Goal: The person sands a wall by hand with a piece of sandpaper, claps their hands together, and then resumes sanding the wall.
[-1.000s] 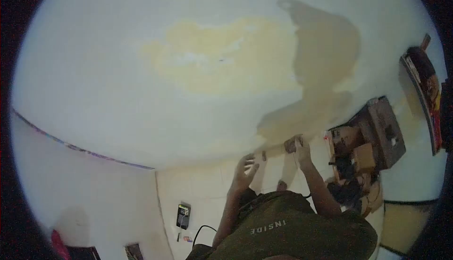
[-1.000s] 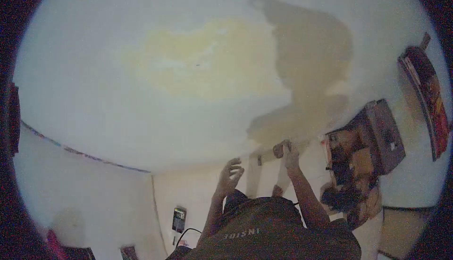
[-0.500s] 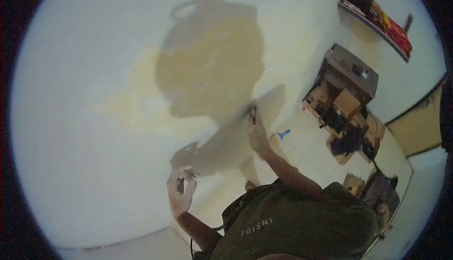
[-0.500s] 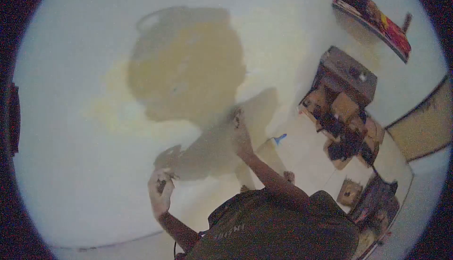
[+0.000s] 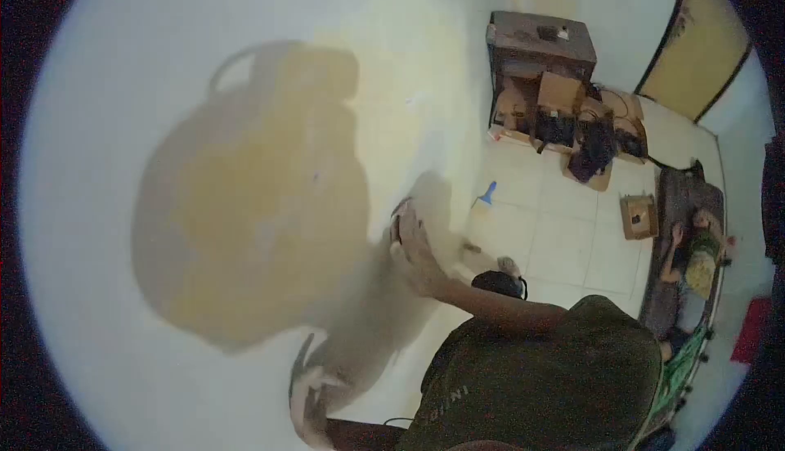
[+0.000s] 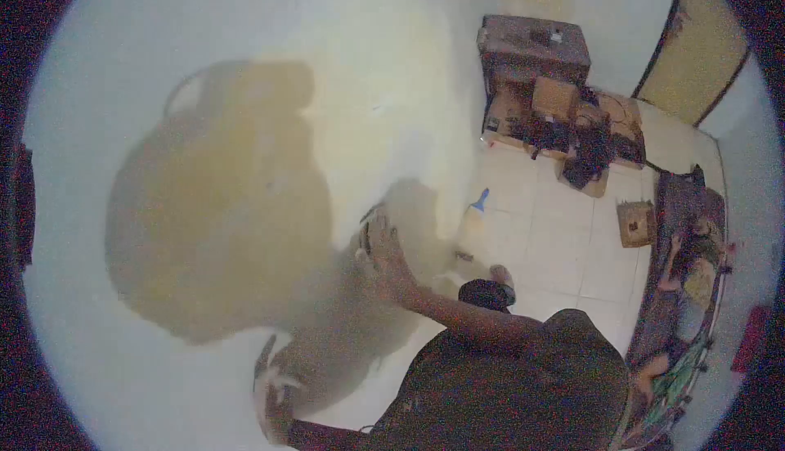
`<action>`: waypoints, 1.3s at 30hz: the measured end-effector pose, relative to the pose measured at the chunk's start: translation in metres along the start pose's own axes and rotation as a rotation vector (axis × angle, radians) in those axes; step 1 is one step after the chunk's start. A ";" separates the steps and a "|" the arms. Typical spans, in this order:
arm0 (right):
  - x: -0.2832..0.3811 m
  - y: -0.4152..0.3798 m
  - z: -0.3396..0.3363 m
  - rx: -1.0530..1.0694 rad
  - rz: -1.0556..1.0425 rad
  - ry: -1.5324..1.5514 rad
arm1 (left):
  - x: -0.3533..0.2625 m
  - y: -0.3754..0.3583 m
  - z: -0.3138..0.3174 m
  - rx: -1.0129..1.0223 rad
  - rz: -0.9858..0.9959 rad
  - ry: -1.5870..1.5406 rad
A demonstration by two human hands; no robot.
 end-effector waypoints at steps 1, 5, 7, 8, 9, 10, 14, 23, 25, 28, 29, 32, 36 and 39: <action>0.014 0.014 0.005 0.000 -0.001 0.013 | -0.013 0.015 -0.010 0.021 0.003 0.028; 0.012 0.047 -0.016 -0.116 0.131 0.101 | -0.024 0.026 -0.006 0.186 0.109 0.140; -0.009 0.071 -0.038 -0.116 0.169 0.050 | -0.025 0.036 0.005 0.260 0.118 0.183; -0.017 0.076 -0.043 -0.111 0.194 0.027 | -0.026 0.042 0.012 0.298 0.116 0.202; -0.015 0.072 -0.040 -0.154 0.165 0.029 | -0.027 0.050 0.017 0.335 0.119 0.219; -0.003 0.063 -0.035 -0.198 0.128 0.030 | -0.028 0.054 0.023 0.370 0.125 0.236; 0.001 0.039 -0.017 -0.110 0.001 -0.089 | -0.033 0.062 0.046 0.498 0.125 0.298; -0.011 0.052 -0.047 -0.084 0.040 -0.138 | -0.058 0.082 0.118 0.809 0.180 0.408; -0.040 0.096 -0.078 -0.177 0.091 -0.035 | -0.065 0.092 0.133 0.869 0.215 0.420; -0.050 0.121 -0.101 -0.205 0.137 -0.005 | -0.079 0.110 0.150 0.840 0.239 0.447; -0.045 0.120 -0.104 -0.190 0.129 -0.050 | -0.086 0.116 0.153 0.792 0.234 0.452; -0.020 0.093 -0.093 -0.100 0.080 -0.239 | -0.111 0.136 0.168 0.761 0.222 0.541; -0.091 0.135 -0.094 -0.186 0.126 -0.225 | -0.091 0.143 0.157 0.642 0.203 0.529; -0.083 0.136 -0.091 -0.199 0.078 -0.182 | -0.094 0.153 0.169 0.579 0.167 0.535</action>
Point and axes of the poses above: each hand's wrist, its own y-axis towards the middle knuckle, its own z-axis out of the palm, x = y × z, the point moved 7 cm from there along y, towards the middle knuckle, and after that the axes turned 4 degrees about x, right-handed, at the moved point
